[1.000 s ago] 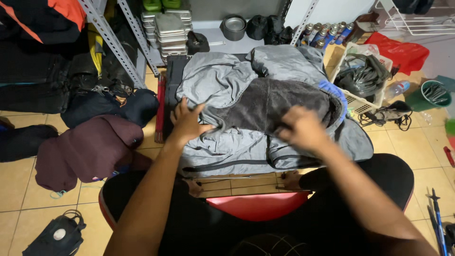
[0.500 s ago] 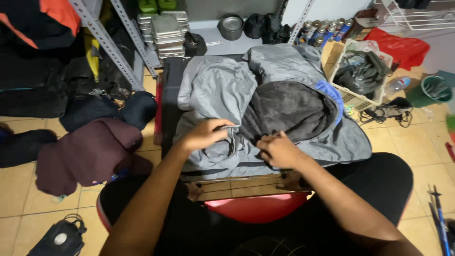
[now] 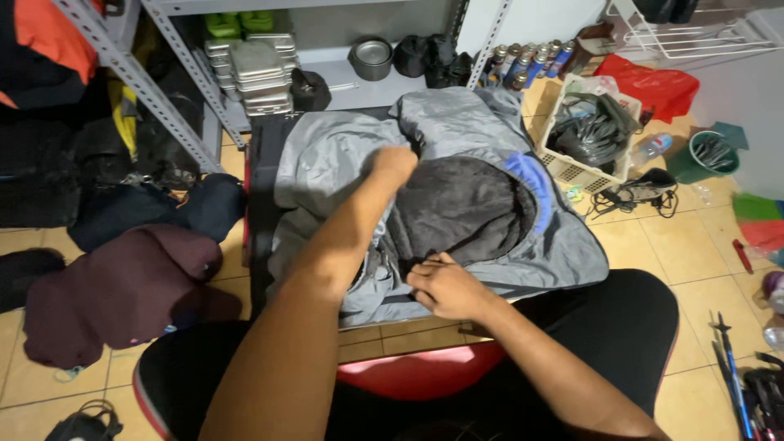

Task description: The person folds a gray fabric item by hand on top of a black foldable surface, smooths it out, and then folds a larger gray blanket or fleece item.

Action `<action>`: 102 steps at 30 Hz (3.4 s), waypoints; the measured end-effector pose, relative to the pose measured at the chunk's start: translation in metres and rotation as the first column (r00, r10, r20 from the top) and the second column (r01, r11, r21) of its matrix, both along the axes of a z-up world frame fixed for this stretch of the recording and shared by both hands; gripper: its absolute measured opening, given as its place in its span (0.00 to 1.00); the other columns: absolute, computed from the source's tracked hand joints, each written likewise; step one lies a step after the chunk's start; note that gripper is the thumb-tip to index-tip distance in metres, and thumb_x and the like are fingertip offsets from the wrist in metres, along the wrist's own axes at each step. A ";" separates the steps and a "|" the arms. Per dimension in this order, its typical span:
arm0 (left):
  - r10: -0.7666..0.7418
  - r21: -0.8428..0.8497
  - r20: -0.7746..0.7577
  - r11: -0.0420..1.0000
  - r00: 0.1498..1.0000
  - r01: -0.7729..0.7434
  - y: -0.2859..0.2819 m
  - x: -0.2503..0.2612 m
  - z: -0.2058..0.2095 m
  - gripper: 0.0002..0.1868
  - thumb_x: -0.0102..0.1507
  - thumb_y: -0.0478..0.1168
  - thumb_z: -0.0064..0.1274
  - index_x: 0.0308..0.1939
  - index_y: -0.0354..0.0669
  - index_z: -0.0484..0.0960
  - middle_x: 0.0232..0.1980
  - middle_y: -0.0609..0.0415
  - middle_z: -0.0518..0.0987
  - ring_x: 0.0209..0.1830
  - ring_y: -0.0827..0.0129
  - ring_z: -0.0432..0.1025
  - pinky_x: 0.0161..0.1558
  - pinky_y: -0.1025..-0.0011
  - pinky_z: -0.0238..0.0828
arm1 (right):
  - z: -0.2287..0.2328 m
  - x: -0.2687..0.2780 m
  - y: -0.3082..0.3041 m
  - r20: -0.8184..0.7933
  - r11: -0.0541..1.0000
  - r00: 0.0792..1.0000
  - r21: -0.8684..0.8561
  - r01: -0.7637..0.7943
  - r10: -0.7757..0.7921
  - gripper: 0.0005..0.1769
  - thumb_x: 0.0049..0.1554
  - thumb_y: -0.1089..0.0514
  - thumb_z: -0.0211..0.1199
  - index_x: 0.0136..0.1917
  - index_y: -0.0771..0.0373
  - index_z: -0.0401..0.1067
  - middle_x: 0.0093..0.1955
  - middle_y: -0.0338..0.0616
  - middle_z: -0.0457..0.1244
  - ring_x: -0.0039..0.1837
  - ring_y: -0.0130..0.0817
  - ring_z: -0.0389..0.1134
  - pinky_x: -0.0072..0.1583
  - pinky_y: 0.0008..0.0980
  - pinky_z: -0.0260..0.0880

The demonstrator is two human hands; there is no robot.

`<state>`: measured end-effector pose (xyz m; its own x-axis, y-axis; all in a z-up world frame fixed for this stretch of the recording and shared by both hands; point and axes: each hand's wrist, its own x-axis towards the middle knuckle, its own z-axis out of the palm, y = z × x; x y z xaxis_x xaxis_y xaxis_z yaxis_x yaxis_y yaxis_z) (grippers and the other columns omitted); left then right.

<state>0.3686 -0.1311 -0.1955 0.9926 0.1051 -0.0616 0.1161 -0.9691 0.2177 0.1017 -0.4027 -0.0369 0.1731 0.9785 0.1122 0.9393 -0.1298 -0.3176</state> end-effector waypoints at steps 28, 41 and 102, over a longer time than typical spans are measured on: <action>-0.006 0.092 -0.073 0.996 0.997 0.013 0.031 -0.190 0.103 0.27 0.71 0.56 0.52 0.75 0.64 0.77 0.86 0.49 0.61 0.86 0.46 0.54 0.79 0.43 0.50 | 0.039 -0.005 0.002 -0.410 0.969 0.893 -0.230 0.095 -0.185 0.16 0.59 0.51 0.65 0.57 0.61 0.80 0.51 0.58 0.76 0.57 0.66 0.76 0.57 0.62 0.74; 0.202 -0.231 -0.075 0.949 0.976 -0.214 -0.006 -0.325 0.121 0.23 0.66 0.45 0.54 0.62 0.36 0.81 0.56 0.36 0.81 0.62 0.39 0.78 0.54 0.42 0.79 | 0.009 0.142 -0.078 0.153 0.442 0.428 0.073 0.894 -0.891 0.41 0.55 0.38 0.76 0.74 0.56 0.66 0.63 0.51 0.61 0.61 0.62 0.72 0.58 0.61 0.78; 0.435 -0.903 0.236 0.428 0.869 0.031 0.026 -0.328 0.161 0.12 0.69 0.53 0.64 0.56 0.67 0.91 0.44 0.59 0.89 0.39 0.70 0.84 0.39 0.73 0.83 | 0.066 0.043 0.106 -0.662 0.795 0.718 0.309 0.522 -0.214 0.15 0.66 0.57 0.72 0.66 0.51 0.79 0.37 0.36 0.65 0.43 0.22 0.64 0.46 0.26 0.67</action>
<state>0.0406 -0.1051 -0.0348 0.8960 0.4283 0.1173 -0.0370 -0.1913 0.9808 0.1451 -0.2969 0.0287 0.6871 0.6766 0.2647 0.4606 -0.1239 -0.8789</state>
